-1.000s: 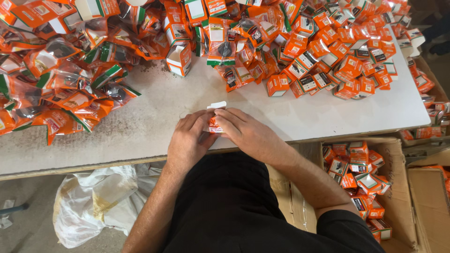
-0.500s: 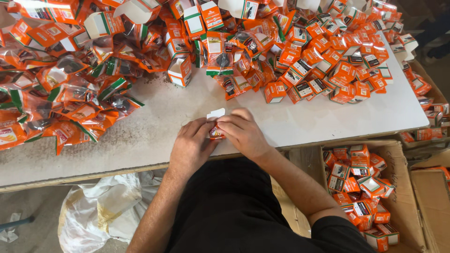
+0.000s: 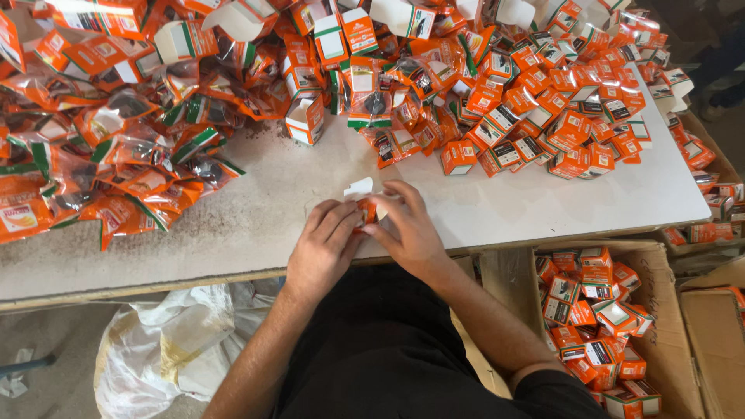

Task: The person packs small toy blister packs into white cardboard boxes at a work table. They repeatedly pick up an orange-packaged toy, place it into an open box, close the box flaps, and set the filled box aside, working through a pile of packaged toys one at a time.

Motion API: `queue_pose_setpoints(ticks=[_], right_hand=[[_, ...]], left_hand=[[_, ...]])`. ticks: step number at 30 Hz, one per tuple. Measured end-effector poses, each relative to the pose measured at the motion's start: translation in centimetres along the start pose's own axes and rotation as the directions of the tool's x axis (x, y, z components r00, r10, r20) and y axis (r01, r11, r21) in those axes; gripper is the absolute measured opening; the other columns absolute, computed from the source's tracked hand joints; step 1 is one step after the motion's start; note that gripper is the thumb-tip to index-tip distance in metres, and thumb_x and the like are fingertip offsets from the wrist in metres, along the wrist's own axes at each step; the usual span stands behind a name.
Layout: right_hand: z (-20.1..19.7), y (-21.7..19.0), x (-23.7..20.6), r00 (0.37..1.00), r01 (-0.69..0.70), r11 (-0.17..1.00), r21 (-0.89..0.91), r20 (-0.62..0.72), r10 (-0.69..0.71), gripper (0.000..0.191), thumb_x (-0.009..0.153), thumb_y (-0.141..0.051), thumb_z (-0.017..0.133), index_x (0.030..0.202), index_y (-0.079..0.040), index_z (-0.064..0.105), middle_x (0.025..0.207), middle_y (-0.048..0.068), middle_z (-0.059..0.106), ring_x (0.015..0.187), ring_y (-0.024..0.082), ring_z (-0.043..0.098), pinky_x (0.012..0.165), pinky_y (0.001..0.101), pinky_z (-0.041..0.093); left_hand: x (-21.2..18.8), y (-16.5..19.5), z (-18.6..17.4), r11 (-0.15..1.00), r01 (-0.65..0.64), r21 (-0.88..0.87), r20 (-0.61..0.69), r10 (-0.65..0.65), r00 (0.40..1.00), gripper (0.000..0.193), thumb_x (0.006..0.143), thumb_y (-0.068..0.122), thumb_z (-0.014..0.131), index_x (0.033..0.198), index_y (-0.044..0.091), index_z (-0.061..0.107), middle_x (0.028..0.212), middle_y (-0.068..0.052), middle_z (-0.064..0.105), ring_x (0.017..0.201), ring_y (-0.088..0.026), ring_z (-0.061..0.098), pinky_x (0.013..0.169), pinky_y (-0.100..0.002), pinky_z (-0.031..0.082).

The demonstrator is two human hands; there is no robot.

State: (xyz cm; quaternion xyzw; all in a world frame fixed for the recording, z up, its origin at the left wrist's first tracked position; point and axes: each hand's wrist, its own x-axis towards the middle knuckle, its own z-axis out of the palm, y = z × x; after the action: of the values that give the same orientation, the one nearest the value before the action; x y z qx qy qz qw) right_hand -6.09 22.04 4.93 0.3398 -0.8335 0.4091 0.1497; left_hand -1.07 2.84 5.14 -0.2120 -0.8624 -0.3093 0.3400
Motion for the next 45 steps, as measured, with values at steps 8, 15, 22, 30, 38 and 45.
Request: queue_pose_setpoints(ticks=[8, 15, 22, 30, 38, 45], right_hand=[[0.2, 0.5, -0.8, 0.993, 0.112, 0.991, 0.068, 0.029, -0.114, 0.03, 0.097, -0.009, 0.07, 0.127, -0.004, 0.07, 0.141, 0.019, 0.057, 0.126, 0.036, 0.053, 0.093, 0.0357, 0.053], [1.8, 2.4, -1.1, 0.995, -0.09, 0.903, 0.419, 0.007, 0.096, 0.023, 0.101, -0.002, 0.07, 0.122, -0.007, 0.065, 0.124, 0.009, 0.066, 0.116, 0.022, 0.064, 0.097, 0.0348, 0.054], [0.8, 4.2, 2.2, 0.846, -0.533, 0.51, 0.675, 0.418, 0.33, 0.041, 0.089, -0.001, 0.07, 0.122, -0.011, 0.048, 0.108, -0.002, 0.057, 0.098, 0.007, 0.06, 0.077, 0.0286, 0.056], [1.9, 3.9, 3.7, 0.772, -0.632, 0.532, 0.563, 0.513, 0.375, 0.024, 0.088, -0.002, 0.061, 0.111, -0.009, 0.058, 0.092, 0.001, 0.063, 0.077, 0.01, 0.063, 0.058, 0.0262, 0.047], [-0.8, 2.5, 1.0, 0.975, 0.033, 0.943, 0.331, 0.198, -0.103, 0.034, 0.097, -0.002, 0.064, 0.131, -0.002, 0.067, 0.136, 0.013, 0.062, 0.124, 0.028, 0.063, 0.101, 0.0372, 0.054], [-1.0, 1.0, 0.6, 0.979, 0.079, 0.973, 0.215, 0.166, -0.116, 0.03, 0.091, -0.006, 0.077, 0.121, -0.006, 0.07, 0.132, 0.013, 0.066, 0.121, 0.031, 0.067, 0.101, 0.0382, 0.055]], left_hand=[[-0.7, 0.0, 0.5, 0.986, 0.146, -0.085, 0.052, -0.142, 0.989, 0.03, 0.083, 0.008, 0.083, 0.107, 0.005, 0.067, 0.127, -0.018, 0.057, 0.113, -0.033, 0.067, 0.09, -0.039, 0.06], [-0.4, -0.4, 0.3, 0.971, 0.166, -0.171, 0.104, -0.15, 0.983, 0.029, 0.081, 0.008, 0.084, 0.103, 0.005, 0.065, 0.136, -0.017, 0.061, 0.109, -0.035, 0.07, 0.086, -0.04, 0.061], [-0.4, -0.2, 0.2, 0.973, 0.172, -0.153, 0.126, -0.154, 0.98, 0.029, 0.083, 0.01, 0.084, 0.103, 0.005, 0.064, 0.136, -0.013, 0.064, 0.108, -0.033, 0.071, 0.086, -0.039, 0.061], [-0.6, -0.1, 0.3, 0.96, 0.245, -0.138, 0.159, -0.223, 0.962, 0.037, 0.082, 0.015, 0.084, 0.107, 0.002, 0.06, 0.135, -0.014, 0.064, 0.103, -0.032, 0.072, 0.078, -0.039, 0.062], [-0.6, -0.3, 0.6, 0.958, 0.252, -0.136, 0.111, -0.238, 0.965, 0.04, 0.082, 0.016, 0.084, 0.108, 0.005, 0.056, 0.13, -0.009, 0.067, 0.102, -0.033, 0.072, 0.077, -0.041, 0.061], [-0.5, 0.0, 0.3, 0.961, 0.237, -0.14, 0.124, -0.221, 0.967, 0.045, 0.081, 0.014, 0.084, 0.117, 0.008, 0.058, 0.13, -0.009, 0.065, 0.108, -0.034, 0.069, 0.082, -0.04, 0.06]])
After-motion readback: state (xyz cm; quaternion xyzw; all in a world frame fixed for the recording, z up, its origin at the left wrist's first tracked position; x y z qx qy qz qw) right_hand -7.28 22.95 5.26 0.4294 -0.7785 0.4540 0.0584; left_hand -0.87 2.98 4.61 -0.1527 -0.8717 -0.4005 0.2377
